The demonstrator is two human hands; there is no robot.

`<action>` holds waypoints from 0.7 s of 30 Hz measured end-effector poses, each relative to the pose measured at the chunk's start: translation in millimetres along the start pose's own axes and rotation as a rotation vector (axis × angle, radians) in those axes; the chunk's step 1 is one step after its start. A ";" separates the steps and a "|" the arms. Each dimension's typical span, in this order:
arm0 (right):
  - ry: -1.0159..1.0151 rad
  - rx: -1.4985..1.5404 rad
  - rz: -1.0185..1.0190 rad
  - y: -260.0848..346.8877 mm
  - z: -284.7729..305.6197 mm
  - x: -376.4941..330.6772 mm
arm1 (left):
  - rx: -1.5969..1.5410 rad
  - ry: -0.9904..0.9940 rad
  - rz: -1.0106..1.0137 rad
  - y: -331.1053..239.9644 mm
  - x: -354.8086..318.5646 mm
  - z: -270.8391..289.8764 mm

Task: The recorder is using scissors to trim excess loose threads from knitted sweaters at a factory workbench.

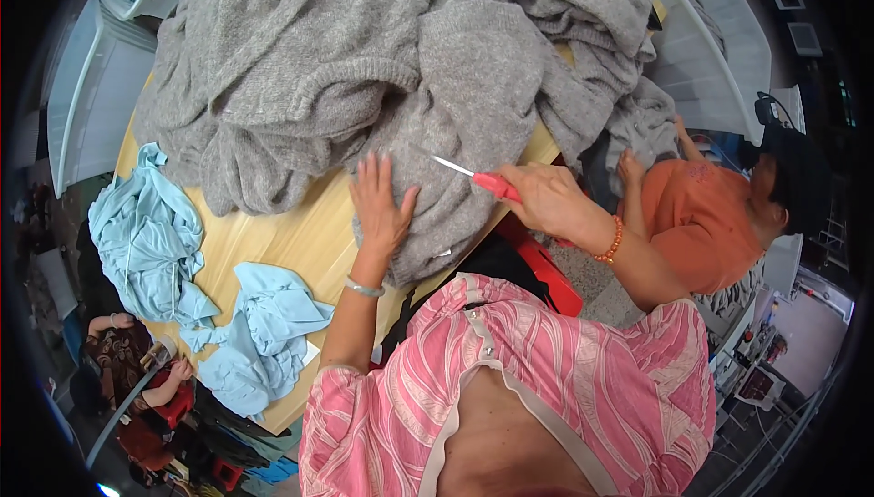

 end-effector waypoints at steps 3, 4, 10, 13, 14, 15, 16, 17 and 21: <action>0.279 0.046 0.057 18.3 -30.5 -0.5 | 0.088 0.070 0.046 24.7 -23.9 -12.3; 0.284 0.055 0.136 27.2 -37.9 -3.1 | 0.048 0.074 0.023 27.0 -25.0 -14.8; 0.227 0.025 -0.038 9.4 -27.4 -5.3 | -0.074 0.129 -0.084 40.7 -36.3 -20.9; 0.397 0.232 0.019 21.8 -38.8 -17.1 | -0.051 0.264 0.023 36.5 -50.4 -15.7; 0.252 0.228 -0.042 11.1 -40.4 -26.6 | -0.058 0.322 0.101 15.0 -53.8 -7.7; 0.112 0.230 -0.075 1.0 -42.5 -35.7 | -0.058 0.314 0.065 -4.5 -58.0 -5.9; 0.028 0.198 -0.224 -12.0 -35.3 -47.2 | 0.111 0.384 0.066 -17.2 -66.8 -9.8; -0.055 0.170 -0.374 -24.8 -27.2 -64.3 | 0.284 0.449 0.069 -24.3 -75.0 -15.6; 0.039 0.019 -0.647 -42.6 -26.4 -139.0 | 0.079 0.474 0.077 -4.4 -76.7 -51.6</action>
Point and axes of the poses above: each hand's wrist, its own x-axis towards the middle knuckle, its own z-axis out of the back of the hand, y = z × x, the point moved 6 cm from there along x, towards the middle knuckle, and after that the axes turned 12 degrees about z, right-handed, at the moved point
